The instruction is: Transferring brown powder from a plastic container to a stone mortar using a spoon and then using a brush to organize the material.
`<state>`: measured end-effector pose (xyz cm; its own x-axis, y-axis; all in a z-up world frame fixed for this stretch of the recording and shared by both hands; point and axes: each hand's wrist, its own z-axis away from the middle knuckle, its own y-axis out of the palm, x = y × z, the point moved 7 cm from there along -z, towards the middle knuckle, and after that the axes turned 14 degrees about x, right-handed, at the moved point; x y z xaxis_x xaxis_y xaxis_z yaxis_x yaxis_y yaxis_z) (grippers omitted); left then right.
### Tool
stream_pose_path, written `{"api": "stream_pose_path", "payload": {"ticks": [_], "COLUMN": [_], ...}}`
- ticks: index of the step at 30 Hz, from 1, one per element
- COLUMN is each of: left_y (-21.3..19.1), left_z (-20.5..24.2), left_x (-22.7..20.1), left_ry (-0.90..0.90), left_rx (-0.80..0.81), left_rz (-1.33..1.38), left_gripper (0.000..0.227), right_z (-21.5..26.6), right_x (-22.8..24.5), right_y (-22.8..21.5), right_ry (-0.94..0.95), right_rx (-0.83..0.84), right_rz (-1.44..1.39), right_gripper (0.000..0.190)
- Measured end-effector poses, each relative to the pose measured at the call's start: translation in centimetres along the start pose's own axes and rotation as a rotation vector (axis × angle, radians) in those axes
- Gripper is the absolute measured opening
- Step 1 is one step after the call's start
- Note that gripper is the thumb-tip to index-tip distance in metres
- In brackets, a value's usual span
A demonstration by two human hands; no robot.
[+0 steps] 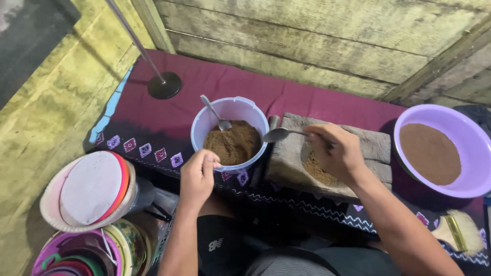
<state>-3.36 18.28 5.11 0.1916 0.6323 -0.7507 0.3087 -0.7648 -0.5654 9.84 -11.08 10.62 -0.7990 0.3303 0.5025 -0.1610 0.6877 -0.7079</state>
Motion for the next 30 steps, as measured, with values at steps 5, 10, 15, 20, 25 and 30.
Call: {"api": "stream_pose_path", "payload": {"ticks": [5,10,15,20,25,30], "left_y": [-2.7,-3.4,-0.9,1.5,0.6,-1.9], "left_z": [-1.5,-6.2,-11.8,-15.0,-14.9,-11.8], "left_x": [2.4,3.8,8.5,12.1,10.3,5.9], "left_ry": [-0.019,-0.008,-0.158,-0.331,-0.213,0.046], "left_rx": [-0.116,-0.067,0.088,0.127,0.009,-0.153], "left_rz": [-0.175,-0.302,-0.404,-0.48,-0.515,-0.453], "left_gripper": [0.014,0.014,0.04,0.029,0.017,0.016], "right_z": [-6.2,-7.7,-7.7,-8.4,-8.0,-8.3], "right_x": [2.0,-1.3,-4.0,-4.0,-3.3,-0.9], "right_y": [6.3,13.9,17.9,16.6,16.7,17.5], "right_ry": [-0.177,-0.281,-0.221,-0.246,-0.254,-0.198], "right_rx": [0.183,0.315,0.519,0.453,0.454,0.687], "right_rz": [0.063,0.44,0.545,0.594,0.594,0.196], "right_gripper": [0.008,0.012,0.018,0.016,0.016,0.018]}}
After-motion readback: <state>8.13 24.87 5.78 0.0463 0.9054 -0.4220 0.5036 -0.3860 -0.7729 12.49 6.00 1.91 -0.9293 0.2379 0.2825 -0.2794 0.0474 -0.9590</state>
